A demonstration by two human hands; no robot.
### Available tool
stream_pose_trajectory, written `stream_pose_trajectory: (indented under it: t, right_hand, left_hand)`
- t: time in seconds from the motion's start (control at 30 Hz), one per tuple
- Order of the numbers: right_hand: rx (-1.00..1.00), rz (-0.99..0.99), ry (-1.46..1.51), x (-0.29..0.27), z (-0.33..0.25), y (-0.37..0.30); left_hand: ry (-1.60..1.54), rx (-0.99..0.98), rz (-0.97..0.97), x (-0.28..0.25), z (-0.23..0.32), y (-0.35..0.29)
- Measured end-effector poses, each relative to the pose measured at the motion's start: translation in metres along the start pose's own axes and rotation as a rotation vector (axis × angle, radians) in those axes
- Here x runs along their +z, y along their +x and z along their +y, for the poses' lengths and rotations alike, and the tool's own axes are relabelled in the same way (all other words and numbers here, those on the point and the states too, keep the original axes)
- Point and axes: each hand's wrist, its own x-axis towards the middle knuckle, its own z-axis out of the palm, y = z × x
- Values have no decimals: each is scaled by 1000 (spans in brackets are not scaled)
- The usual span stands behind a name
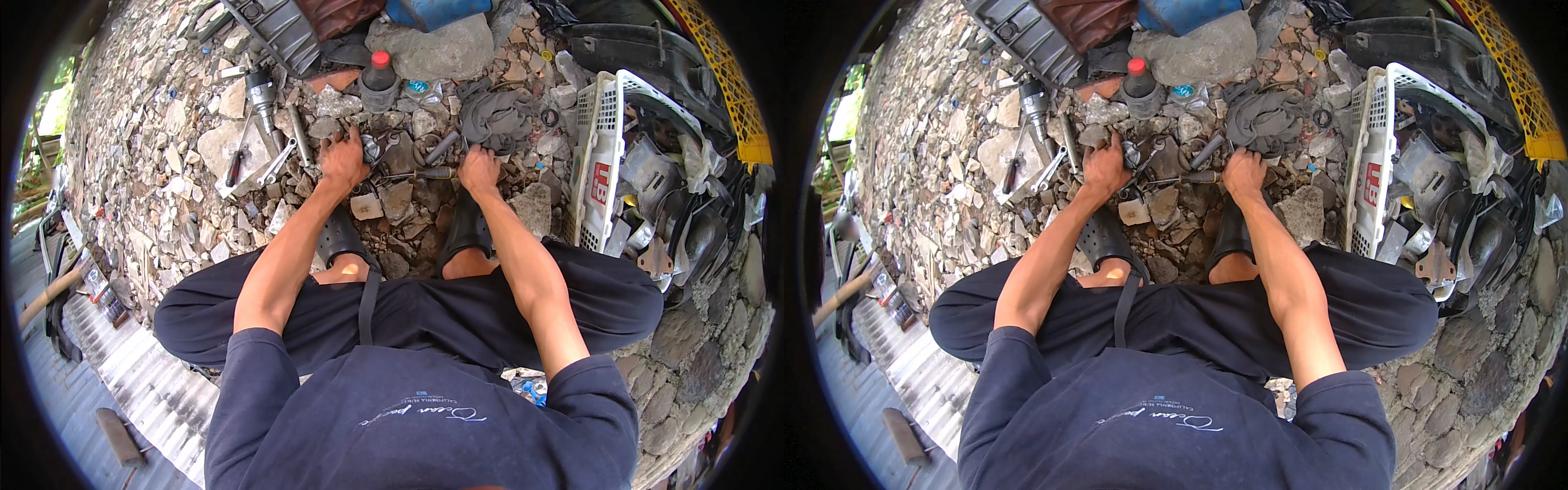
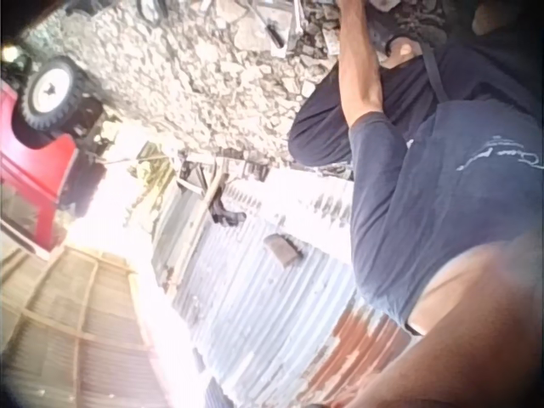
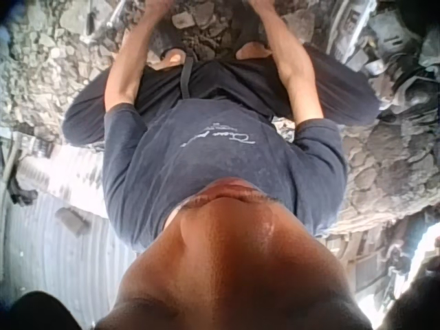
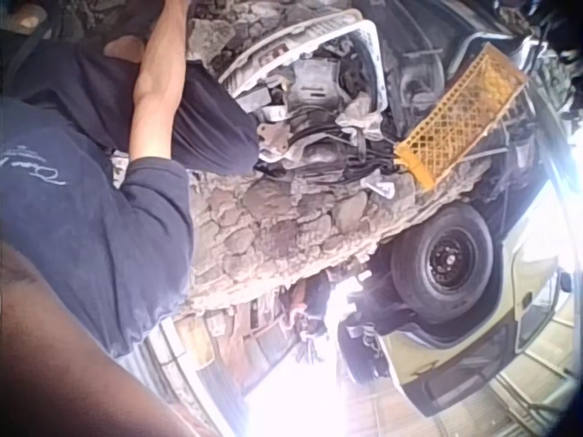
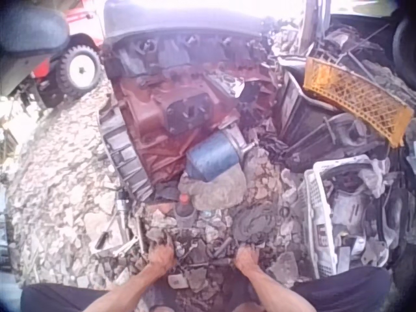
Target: The person sits on a rocky ground and uses a wrench to tighten a bolt on a small mechanical component. They rotate the part to access different angles and continue adjusting the fastener with the tool.
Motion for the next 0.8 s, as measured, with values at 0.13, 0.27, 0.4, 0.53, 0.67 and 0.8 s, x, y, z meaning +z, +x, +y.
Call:
stream_pose_trajectory:
  t: [0.13, 0.27, 0.4, 0.53, 0.67, 0.8]
  right_hand:
    - [27, 15, 285, -24, 8, 7]
    - [93, 92, 639, -52, -11, -8]
    - [-5, 37, 1011, -38, -34, -24]
    - [-123, -254, 905, -41, -77, -49]
    - [-105, -235, 994, -17, -100, -62]
    - [-23, -294, 954, -10, -98, -58]
  left_hand:
    - [-78, -28, -13, 18, -9, -1]
    - [-172, -48, -114, 20, -28, -3]
    - [-285, 48, -36, 25, -36, -14]
    - [-349, 57, -15, 38, -44, -9]
    - [-370, 7, 72, 44, -37, -13]
    - [-358, 4, -85, 36, -28, -12]
